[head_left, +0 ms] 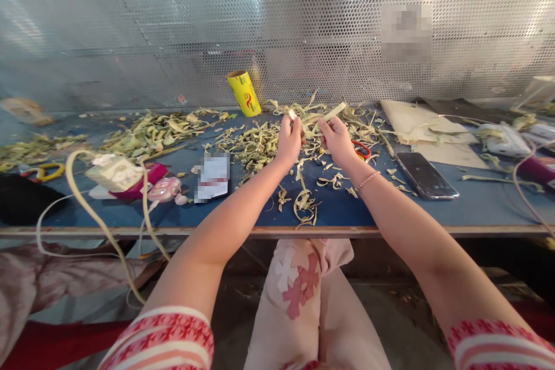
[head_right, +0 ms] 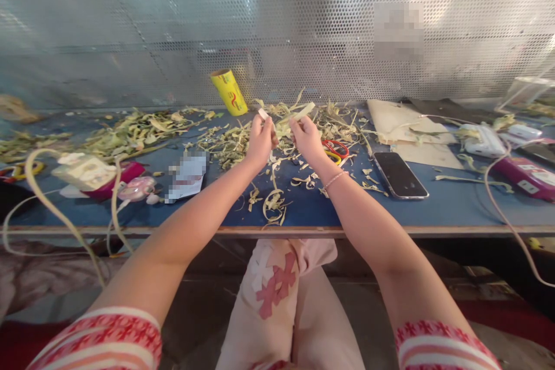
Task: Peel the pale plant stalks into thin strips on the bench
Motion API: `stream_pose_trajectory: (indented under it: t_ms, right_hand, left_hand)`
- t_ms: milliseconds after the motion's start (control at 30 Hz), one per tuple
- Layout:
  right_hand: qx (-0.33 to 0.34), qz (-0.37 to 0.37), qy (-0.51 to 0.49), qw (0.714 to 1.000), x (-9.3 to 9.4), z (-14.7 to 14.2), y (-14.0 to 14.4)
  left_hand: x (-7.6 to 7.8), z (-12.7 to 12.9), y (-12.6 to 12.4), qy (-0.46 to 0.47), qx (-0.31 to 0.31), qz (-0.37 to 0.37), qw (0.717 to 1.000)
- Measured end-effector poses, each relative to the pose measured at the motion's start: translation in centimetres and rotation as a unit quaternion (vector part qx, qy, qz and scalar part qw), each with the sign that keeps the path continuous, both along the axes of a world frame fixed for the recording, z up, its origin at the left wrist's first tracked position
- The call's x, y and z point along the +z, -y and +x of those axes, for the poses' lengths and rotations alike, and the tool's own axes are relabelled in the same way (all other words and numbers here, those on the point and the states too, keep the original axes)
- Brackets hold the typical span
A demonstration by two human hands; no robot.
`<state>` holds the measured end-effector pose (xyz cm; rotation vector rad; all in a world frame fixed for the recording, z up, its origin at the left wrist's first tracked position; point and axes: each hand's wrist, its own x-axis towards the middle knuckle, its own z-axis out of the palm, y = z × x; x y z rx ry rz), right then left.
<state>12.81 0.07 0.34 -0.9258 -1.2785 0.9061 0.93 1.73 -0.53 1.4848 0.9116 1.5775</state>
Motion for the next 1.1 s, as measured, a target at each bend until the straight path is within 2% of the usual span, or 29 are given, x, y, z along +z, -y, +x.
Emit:
stream_pose_trajectory:
  t_ms: [167, 333, 533, 700, 833, 1000, 1100]
  right_hand:
    - [0.016, -0.039, -0.055, 0.998, 0.4, 0.1, 0.3]
    - [-0.004, -0.097, -0.096, 0.991, 0.7, 0.8, 0.0]
    - [-0.036, -0.125, -0.035, 0.991, 0.3, 1.7, -0.8]
    - [-0.016, -0.153, 0.009, 0.988, 0.2, 2.2, -1.0]
    - [-0.002, -0.135, 0.044, 0.990, 0.1, 2.3, -0.9]
    - [-0.001, -0.096, 0.084, 0.992, -0.1, 1.9, -0.9]
    - [0.016, -0.085, 0.101, 0.991, -0.2, 1.6, -1.0]
  left_hand:
    - [0.0, 0.0, -0.2, 0.008, -0.048, -0.060, 0.997]
    - [0.1, -0.6, -0.2, -0.041, -0.076, -0.064, 0.994]
    - [0.4, -0.9, -0.1, -0.071, -0.083, -0.047, 0.993]
    - [0.8, -0.9, 0.3, -0.108, -0.113, -0.003, 0.988]
    - [1.0, -0.9, 0.7, -0.141, -0.123, 0.033, 0.982]
    - [0.6, -0.8, 0.4, -0.171, -0.087, 0.074, 0.979]
    - [0.2, -0.5, 0.2, -0.145, -0.112, 0.055, 0.982]
